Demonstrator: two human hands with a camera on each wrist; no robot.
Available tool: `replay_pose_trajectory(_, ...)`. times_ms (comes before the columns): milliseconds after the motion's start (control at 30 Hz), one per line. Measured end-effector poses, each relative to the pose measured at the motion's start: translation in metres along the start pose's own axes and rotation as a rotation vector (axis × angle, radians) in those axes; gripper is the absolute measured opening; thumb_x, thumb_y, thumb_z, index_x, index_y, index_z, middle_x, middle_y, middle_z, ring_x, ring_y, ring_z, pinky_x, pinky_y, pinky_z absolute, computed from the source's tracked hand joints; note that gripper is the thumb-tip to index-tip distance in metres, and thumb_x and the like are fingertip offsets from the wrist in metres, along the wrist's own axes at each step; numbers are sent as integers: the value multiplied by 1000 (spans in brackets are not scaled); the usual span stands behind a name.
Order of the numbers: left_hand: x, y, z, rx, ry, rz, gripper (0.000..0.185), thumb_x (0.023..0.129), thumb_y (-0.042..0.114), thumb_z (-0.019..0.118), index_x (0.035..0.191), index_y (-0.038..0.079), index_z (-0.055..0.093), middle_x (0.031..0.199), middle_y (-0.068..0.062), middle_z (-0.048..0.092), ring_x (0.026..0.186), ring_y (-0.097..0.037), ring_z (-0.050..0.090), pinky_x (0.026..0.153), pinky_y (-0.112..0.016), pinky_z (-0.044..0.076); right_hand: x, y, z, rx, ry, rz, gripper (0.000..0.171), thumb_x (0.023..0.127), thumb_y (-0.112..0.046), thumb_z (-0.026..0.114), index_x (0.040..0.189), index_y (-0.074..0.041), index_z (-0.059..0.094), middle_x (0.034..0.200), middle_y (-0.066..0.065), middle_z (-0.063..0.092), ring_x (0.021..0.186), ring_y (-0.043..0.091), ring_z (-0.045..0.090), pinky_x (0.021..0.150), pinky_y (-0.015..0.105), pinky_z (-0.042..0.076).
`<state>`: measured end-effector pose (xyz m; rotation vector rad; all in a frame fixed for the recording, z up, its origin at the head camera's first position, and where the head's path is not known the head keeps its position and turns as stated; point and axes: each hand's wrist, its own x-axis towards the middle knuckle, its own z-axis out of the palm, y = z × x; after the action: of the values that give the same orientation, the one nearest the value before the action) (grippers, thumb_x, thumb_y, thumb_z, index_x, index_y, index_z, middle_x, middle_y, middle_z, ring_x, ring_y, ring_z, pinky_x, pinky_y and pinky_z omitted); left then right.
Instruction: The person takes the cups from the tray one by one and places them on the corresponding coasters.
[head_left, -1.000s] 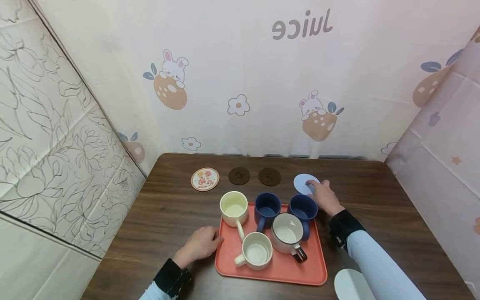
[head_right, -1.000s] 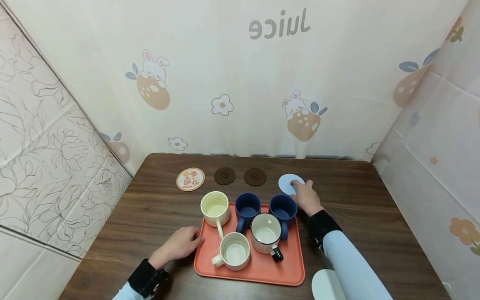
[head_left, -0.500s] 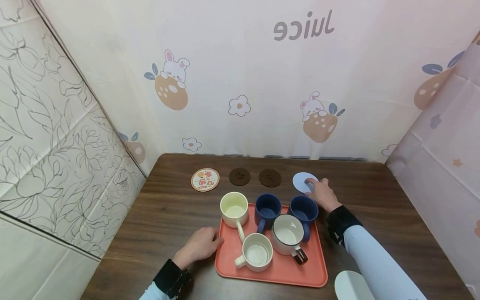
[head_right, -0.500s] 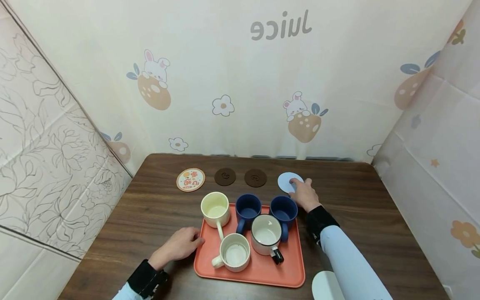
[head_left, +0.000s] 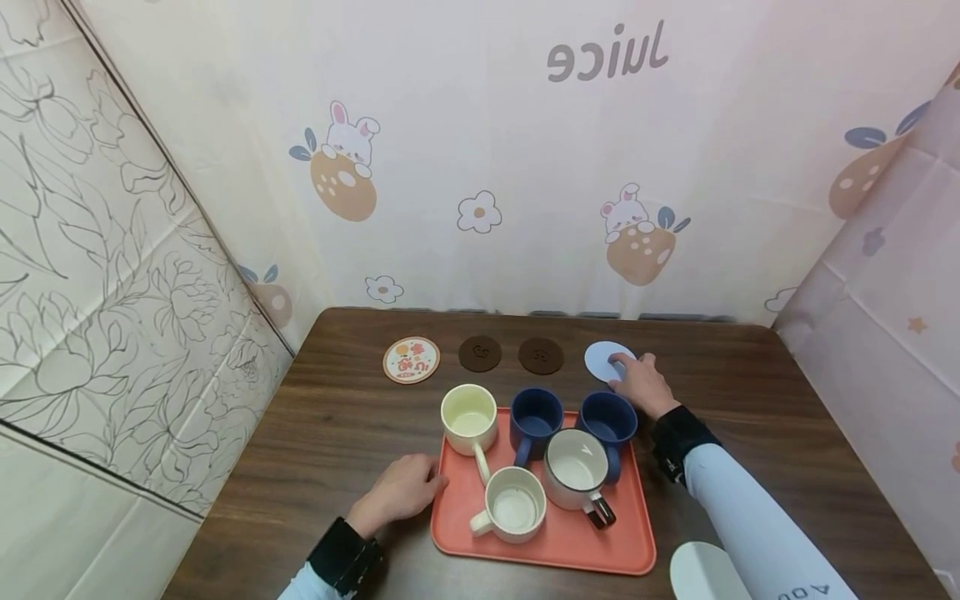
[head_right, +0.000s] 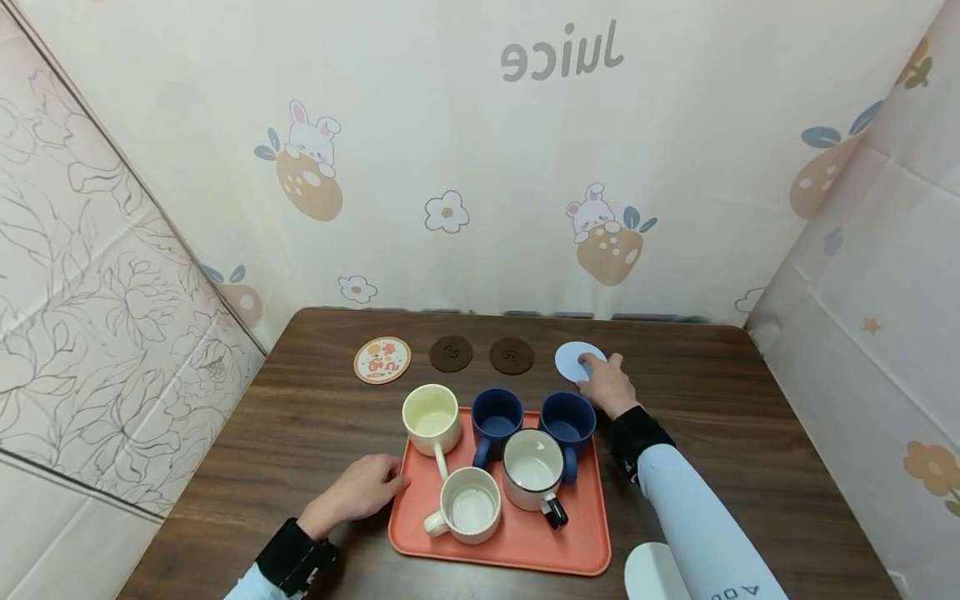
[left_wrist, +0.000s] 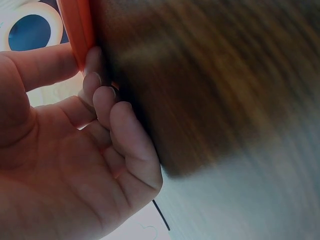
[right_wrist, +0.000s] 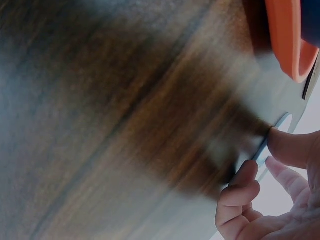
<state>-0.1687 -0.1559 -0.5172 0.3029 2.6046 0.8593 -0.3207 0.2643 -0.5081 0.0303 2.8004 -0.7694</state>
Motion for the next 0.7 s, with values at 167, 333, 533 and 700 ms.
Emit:
replay_pose_trajectory(167,-1,-1,-1,-12,0,-2,24,104,22,66,80,18,65,64,2,53,57,-16,53,53,-29,36,3,-1,1,7,8,-4,53,103,-17,65,151,-4,47,133,42,30,103,58,55,90,71,51)
replay_pose_trajectory(333,0,-1,-1,-1,7,3,25,103,22,66,79,18,64,64,2,52,57,-16,52,53,-29,36,4,0,3,16,8,7,53,103,-17,65,151,-4,48,133,42,30,101,56,56,87,69,52)
replay_pose_trajectory(533,0,-1,2,10,11,8,27,103,23,66,76,18,63,63,3,51,57,-15,51,53,-29,35,-2,9,1,18,13,-16,57,102,-18,66,152,0,46,135,44,31,104,57,55,88,69,52)
replay_pose_trajectory(700,-1,-1,3,16,23,36,29,102,22,67,74,18,61,62,4,49,56,-14,49,53,-29,35,-22,19,-6,-3,26,-49,56,99,-15,68,148,4,49,136,45,36,107,56,54,87,68,51)
